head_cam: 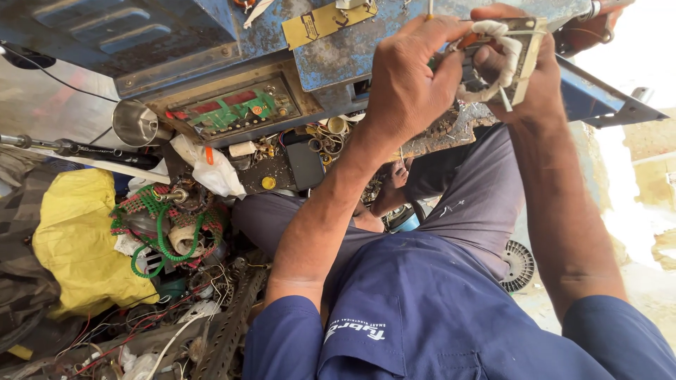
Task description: The person sits at a cluttered workbench and works on a transformer coil, guiding copper wire around the bobbin by hand and taping the windings. They use scissors to trim wire, then place the coil in a bench winding machine and turn it while adjusting the wire, before setting the coil back on the bench.
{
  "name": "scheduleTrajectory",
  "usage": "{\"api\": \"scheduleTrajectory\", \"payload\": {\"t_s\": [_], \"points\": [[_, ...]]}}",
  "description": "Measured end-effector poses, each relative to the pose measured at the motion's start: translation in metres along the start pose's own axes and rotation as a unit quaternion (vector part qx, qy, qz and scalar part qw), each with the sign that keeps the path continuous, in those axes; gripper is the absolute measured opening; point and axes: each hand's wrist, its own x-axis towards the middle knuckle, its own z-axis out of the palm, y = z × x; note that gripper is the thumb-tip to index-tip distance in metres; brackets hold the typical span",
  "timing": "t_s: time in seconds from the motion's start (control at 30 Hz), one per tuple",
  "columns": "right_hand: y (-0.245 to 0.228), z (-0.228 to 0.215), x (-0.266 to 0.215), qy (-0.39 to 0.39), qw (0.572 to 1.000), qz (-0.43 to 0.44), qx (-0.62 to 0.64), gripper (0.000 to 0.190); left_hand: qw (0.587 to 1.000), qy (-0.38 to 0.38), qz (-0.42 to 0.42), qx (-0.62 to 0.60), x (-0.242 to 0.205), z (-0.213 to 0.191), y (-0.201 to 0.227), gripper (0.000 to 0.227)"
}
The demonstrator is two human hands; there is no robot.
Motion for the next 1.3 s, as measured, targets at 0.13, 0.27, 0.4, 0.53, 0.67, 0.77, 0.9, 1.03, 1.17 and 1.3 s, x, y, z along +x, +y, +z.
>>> {"api": "scheduleTrajectory", "payload": {"t_s": [0.13,0.27,0.4,0.53,0.67,0.77,0.9,1.03,1.17,1.3], "points": [[0.001,0.003,0.003,0.008,1.000,0.009,0.004,0.033,0.998,0.012,-0.029,-0.055,0.000,0.001,-0.014,0.025],[-0.002,0.011,0.002,0.029,0.998,0.022,0.047,0.036,1.000,-0.007,-0.027,-0.014,0.004,-0.004,-0.009,0.026],[0.001,0.007,-0.003,0.045,0.998,0.009,-0.047,0.035,0.999,-0.027,-0.012,-0.028,0.011,-0.005,-0.010,0.035],[-0.022,0.036,0.003,0.033,0.996,0.044,0.067,0.039,0.989,-0.074,-0.033,-0.124,0.013,-0.007,-0.029,0.031],[-0.024,0.038,0.008,0.019,0.995,0.052,0.079,0.049,0.932,-0.143,-0.214,-0.256,0.015,-0.015,-0.035,0.027],[-0.007,0.020,-0.002,-0.018,1.000,0.010,0.000,0.030,0.972,-0.130,-0.092,-0.172,0.018,-0.019,-0.027,0.033],[0.007,0.004,-0.005,0.023,0.998,0.017,0.055,0.036,0.990,-0.107,0.004,-0.092,0.016,-0.017,-0.022,0.038],[0.013,-0.013,-0.010,0.038,0.996,0.025,0.073,0.037,0.994,-0.091,-0.028,-0.062,0.012,-0.003,-0.027,0.030],[0.001,-0.001,-0.011,0.058,0.997,0.024,0.038,0.037,0.990,-0.086,-0.025,-0.106,0.009,0.002,-0.031,0.031],[-0.005,-0.002,-0.016,0.061,0.996,0.058,0.026,0.022,0.998,-0.007,0.043,-0.041,0.008,0.004,-0.009,0.032]]}}
